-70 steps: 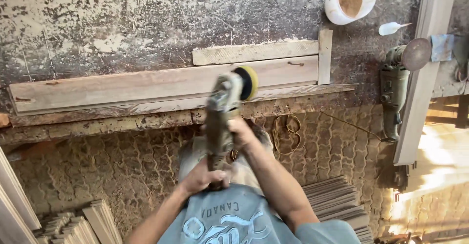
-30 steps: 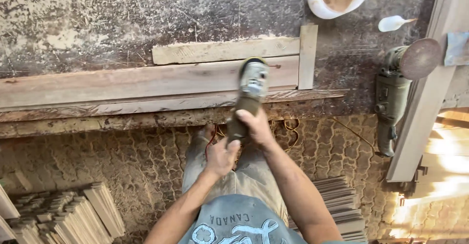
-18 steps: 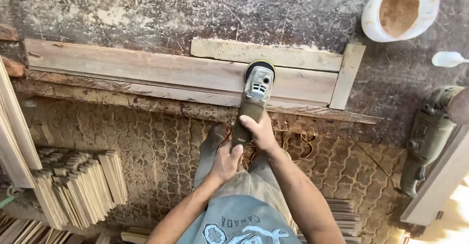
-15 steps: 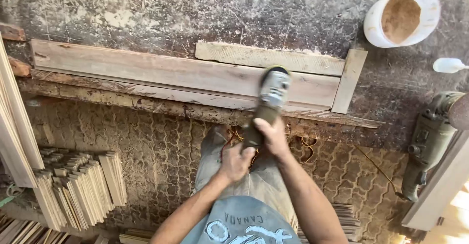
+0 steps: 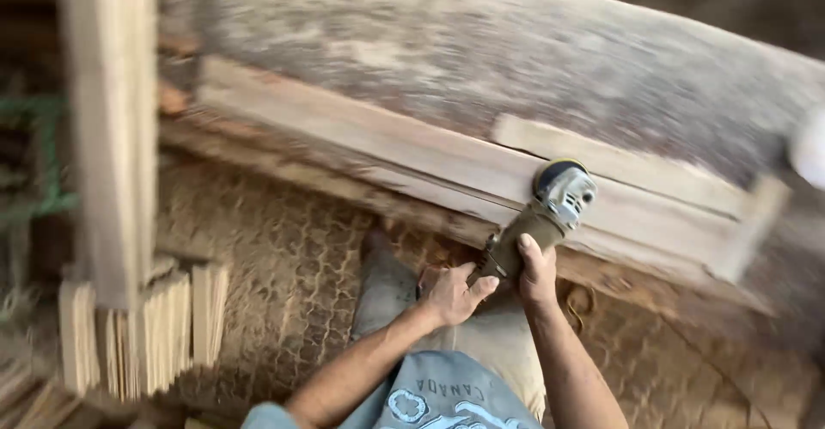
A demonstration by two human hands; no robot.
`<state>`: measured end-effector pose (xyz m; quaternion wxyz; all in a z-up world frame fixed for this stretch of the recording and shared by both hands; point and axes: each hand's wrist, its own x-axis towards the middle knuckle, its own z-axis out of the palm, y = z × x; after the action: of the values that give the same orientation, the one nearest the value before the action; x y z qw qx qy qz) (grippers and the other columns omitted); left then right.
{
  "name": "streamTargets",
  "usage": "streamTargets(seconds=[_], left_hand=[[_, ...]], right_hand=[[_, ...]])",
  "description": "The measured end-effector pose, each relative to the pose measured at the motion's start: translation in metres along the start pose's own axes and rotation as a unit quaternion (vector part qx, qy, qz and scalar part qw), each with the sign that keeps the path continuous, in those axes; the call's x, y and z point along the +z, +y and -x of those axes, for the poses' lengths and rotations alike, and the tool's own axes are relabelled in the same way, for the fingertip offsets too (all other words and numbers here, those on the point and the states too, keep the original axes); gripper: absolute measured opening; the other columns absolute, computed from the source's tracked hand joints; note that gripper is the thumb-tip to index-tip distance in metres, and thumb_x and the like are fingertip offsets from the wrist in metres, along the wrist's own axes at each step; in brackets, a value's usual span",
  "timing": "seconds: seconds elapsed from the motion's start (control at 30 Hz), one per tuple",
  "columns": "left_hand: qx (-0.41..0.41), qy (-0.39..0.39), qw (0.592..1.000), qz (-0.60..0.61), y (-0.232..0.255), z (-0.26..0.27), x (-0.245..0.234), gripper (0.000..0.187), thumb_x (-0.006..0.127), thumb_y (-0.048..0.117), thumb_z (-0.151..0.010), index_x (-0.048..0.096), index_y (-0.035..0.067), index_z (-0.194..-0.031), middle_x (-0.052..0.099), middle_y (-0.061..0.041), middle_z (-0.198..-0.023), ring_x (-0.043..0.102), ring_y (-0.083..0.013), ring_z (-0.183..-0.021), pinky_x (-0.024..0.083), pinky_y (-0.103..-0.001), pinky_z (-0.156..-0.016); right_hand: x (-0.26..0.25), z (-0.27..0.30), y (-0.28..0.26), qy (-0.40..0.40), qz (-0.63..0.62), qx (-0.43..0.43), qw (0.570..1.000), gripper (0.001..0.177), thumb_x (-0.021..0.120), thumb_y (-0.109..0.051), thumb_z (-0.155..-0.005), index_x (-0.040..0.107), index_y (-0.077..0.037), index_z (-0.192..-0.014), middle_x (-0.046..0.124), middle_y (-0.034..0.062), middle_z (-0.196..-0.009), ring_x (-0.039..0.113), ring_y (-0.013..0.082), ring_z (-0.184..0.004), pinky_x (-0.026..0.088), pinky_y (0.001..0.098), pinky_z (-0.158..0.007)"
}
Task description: Applying glue and sanding wood pieces using manual and power tools in a workshop.
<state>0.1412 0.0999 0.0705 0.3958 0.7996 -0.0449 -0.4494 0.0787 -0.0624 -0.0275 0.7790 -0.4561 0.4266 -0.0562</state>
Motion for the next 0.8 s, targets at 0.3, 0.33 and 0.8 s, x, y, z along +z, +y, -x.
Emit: streamTargets(seconds=[0.3,0.33,0.8], left_hand=[[-0.079,0.051,0.992,0.088,-0.187,0.002,-0.201,0.062,0.057,0.064,-0.094,0.071,0.006,-0.082,0.067,-0.023,-0.064,0.072,-0.0389,-0.068,0.052,-0.05,-0.058],[-0.087,0.079,0.986,0.119,-0.186,0.006,-0.228,0.058,0.052,0.059,-0.097,0.069,0.006,-0.081,0.065,-0.016,-0.056,0.07,-0.0301,-0.056,0.053,-0.043,-0.05],[-0.087,0.126,0.953,0.262,-0.212,0.018,-0.331,0.056,0.054,0.049,-0.1,0.066,-0.001,-0.079,0.06,-0.015,-0.048,0.063,-0.023,-0.038,0.053,-0.033,-0.035]], right_hand=[[0.343,0.024,0.023,-0.145,0.089,-0.001,0.985,0.029,0.078,-0.025,-0.089,0.065,-0.006,-0.107,0.062,0.0066,-0.089,0.059,0.0183,-0.082,0.057,0.0411,-0.073],[0.376,0.021,0.027,-0.185,0.09,-0.002,0.979,0.032,0.08,-0.024,-0.087,0.065,-0.005,-0.107,0.061,0.0066,-0.089,0.058,0.0185,-0.083,0.056,0.0409,-0.073],[0.48,0.019,0.064,-0.21,0.138,0.068,0.965,0.037,0.082,-0.025,-0.087,0.065,-0.003,-0.112,0.065,0.0105,-0.091,0.06,0.0208,-0.084,0.056,0.0418,-0.077]])
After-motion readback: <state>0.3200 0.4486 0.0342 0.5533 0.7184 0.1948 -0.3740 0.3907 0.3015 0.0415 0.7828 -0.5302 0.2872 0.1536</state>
